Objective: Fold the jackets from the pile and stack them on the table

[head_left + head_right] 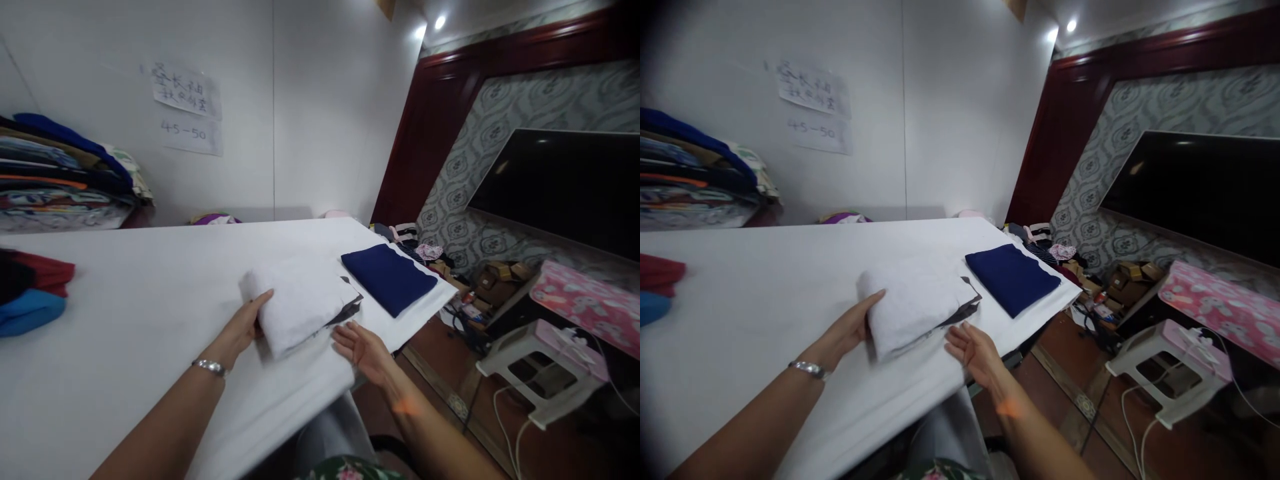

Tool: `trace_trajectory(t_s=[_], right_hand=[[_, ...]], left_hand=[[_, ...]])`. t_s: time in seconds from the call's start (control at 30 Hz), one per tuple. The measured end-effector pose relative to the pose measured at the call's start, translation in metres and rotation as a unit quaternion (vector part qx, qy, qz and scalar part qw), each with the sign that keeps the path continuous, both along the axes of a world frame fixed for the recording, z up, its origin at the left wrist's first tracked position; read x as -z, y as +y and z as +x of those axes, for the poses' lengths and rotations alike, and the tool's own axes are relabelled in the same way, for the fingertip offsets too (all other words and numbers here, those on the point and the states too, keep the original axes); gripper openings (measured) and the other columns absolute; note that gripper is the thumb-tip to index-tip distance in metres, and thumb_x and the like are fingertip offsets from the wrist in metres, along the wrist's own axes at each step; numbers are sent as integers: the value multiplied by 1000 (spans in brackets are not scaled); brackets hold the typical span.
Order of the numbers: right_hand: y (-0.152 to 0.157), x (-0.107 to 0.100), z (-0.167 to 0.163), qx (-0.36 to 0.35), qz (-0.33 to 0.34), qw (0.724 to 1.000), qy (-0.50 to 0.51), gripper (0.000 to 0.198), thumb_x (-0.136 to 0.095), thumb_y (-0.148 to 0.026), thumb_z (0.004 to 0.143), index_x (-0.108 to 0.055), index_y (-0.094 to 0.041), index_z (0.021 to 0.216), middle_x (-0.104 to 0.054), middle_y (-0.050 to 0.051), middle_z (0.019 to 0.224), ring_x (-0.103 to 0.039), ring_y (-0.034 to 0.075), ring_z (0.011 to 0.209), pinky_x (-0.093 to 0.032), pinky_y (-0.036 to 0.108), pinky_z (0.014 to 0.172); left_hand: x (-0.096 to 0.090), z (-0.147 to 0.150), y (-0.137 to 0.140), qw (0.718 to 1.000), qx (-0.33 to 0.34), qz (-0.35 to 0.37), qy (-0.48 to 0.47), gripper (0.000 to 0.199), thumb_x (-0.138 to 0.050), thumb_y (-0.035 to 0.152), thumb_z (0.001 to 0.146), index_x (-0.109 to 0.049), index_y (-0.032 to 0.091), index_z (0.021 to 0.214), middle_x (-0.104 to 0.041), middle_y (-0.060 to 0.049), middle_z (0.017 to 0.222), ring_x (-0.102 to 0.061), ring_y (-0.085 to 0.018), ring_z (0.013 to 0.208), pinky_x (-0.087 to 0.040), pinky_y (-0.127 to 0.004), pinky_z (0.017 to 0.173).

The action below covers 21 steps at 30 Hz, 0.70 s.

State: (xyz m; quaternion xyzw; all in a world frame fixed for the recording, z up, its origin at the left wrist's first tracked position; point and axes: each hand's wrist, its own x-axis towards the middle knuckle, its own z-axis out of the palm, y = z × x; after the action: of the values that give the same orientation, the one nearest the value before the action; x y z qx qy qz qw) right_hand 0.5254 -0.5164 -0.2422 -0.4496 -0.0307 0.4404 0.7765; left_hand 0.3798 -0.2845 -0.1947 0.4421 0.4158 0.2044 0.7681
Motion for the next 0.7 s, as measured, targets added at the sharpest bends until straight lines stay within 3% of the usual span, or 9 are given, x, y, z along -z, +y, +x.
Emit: trace_trajectory(t_s=[0.13,0.23,0.47,0.57,0.7], right_hand=[[14,-7,-20,-121,15,991,54,30,-73,-40,79,-62,-13,87,-71,14,101,-69,24,98,-51,40,95],[30,-9,-26,-156,42,984,80,35,-66,-48,84,-60,-14,90,-71,12,97,-69,24,97,-52,40,94],[72,-16,-23,-77,108,979,155,52,-40,-60,94,-55,-16,119,-72,9,101,-67,23,99,-54,47,90],[84,-19,-24,-82,102,977,167,53,-45,-60,92,-54,-18,124,-72,9,107,-65,26,107,-52,53,92],[95,-19,-25,-29,67,982,175,47,-56,-50,90,-57,-15,122,-74,6,98,-68,23,101,-53,44,94]], left_hand=[[0,5,0,999,-36,-21,-13,53,-76,36,73,-61,14,119,-69,-12,114,-67,-18,85,-56,-25,62],[-1,7,0,998,-47,-32,-27,51,-76,33,73,-62,14,118,-71,-11,108,-67,-18,83,-56,-26,64],[3,6,2,998,-45,-26,-34,51,-78,33,70,-62,14,115,-70,-11,107,-66,-19,82,-56,-28,64],[6,6,3,999,-30,-9,-19,52,-77,35,70,-61,14,116,-70,-12,109,-65,-19,79,-55,-29,61],[8,6,3,1000,-23,1,7,53,-74,35,73,-58,14,119,-69,-11,109,-64,-18,74,-52,-29,55]])
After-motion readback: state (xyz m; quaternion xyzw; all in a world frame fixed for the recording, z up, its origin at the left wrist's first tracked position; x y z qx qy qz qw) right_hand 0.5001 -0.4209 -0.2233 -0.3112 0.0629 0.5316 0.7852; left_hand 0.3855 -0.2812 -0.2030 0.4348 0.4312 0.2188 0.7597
